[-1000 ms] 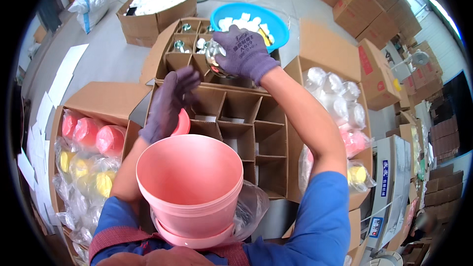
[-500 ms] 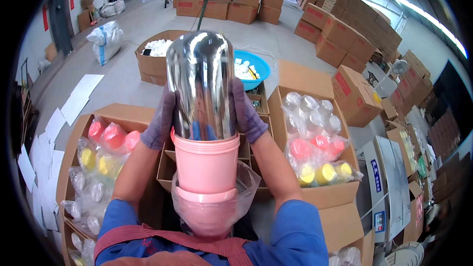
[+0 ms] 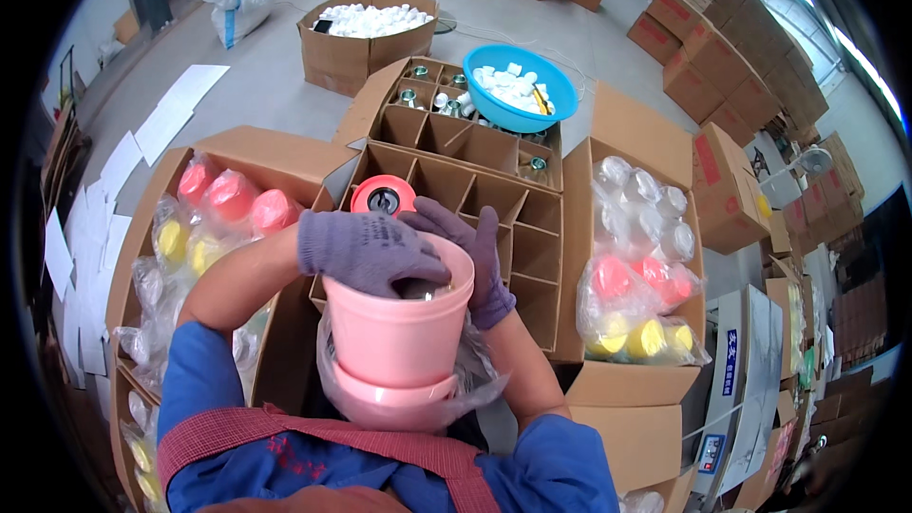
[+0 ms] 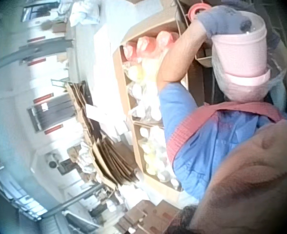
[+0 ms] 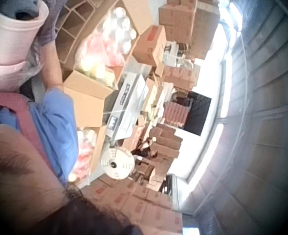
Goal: The person assembles plastic containers by placing internal metal components and lids onto buckets and then packs the finished containers into large cardboard boxes with dividers.
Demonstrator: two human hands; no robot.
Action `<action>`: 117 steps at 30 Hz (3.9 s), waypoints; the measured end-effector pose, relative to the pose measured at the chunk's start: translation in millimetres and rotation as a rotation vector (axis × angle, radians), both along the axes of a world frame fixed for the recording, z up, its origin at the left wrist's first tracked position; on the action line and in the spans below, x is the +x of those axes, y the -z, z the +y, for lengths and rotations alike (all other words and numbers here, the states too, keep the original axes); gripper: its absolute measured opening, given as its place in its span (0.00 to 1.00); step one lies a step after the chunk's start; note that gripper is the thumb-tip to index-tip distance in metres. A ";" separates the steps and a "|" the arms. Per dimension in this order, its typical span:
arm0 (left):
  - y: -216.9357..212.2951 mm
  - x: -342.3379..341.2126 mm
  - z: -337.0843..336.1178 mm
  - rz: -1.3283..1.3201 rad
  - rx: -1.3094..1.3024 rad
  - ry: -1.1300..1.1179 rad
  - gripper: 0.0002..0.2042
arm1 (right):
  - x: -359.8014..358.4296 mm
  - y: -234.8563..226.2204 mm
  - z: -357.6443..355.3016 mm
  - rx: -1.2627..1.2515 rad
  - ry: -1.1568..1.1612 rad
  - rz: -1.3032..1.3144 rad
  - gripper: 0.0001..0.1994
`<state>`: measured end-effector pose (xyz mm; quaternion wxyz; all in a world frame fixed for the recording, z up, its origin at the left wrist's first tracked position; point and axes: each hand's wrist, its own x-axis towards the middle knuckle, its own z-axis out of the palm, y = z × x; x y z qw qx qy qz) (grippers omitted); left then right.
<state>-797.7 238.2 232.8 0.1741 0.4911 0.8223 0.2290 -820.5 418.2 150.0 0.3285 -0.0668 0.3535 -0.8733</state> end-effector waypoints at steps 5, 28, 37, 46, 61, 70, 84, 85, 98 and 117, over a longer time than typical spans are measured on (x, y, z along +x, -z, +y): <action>105.3 -71.9 -48.3 -0.429 1.270 -0.581 0.22 | -129.2 193.9 -13.3 1.119 0.117 0.763 0.27; 9.5 -18.0 -39.7 0.102 1.068 0.118 0.27 | -42.4 -2.6 4.1 -0.149 0.104 0.791 0.39; -10.3 34.5 -18.0 0.359 0.704 -0.453 0.19 | -37.8 -7.2 -0.7 -0.103 0.075 0.490 0.38; -0.4 15.7 -26.7 0.175 0.752 -0.256 0.19 | -28.2 -5.4 24.6 0.187 0.216 0.603 0.33; 84.9 0.4 -13.7 -0.072 1.423 -0.589 0.31 | -26.3 12.6 24.6 0.012 0.272 0.722 0.35; 19.0 8.6 -32.7 0.343 1.018 -0.220 0.23 | -38.3 11.4 0.0 -0.249 0.123 0.622 0.34; 10.7 44.5 -13.3 0.502 0.634 -0.490 0.26 | 6.7 -2.7 46.7 0.358 0.475 1.420 0.29; 3.8 47.0 -10.2 0.478 0.595 -0.482 0.25 | 6.7 -0.9 47.9 0.361 0.509 1.424 0.28; -10.3 70.8 9.9 0.151 0.956 -0.600 0.26 | -0.9 -10.8 39.7 0.042 0.432 0.468 0.38; 31.1 23.6 4.8 0.353 0.958 -0.493 0.08 | -20.2 -55.6 53.3 0.221 0.047 0.612 0.26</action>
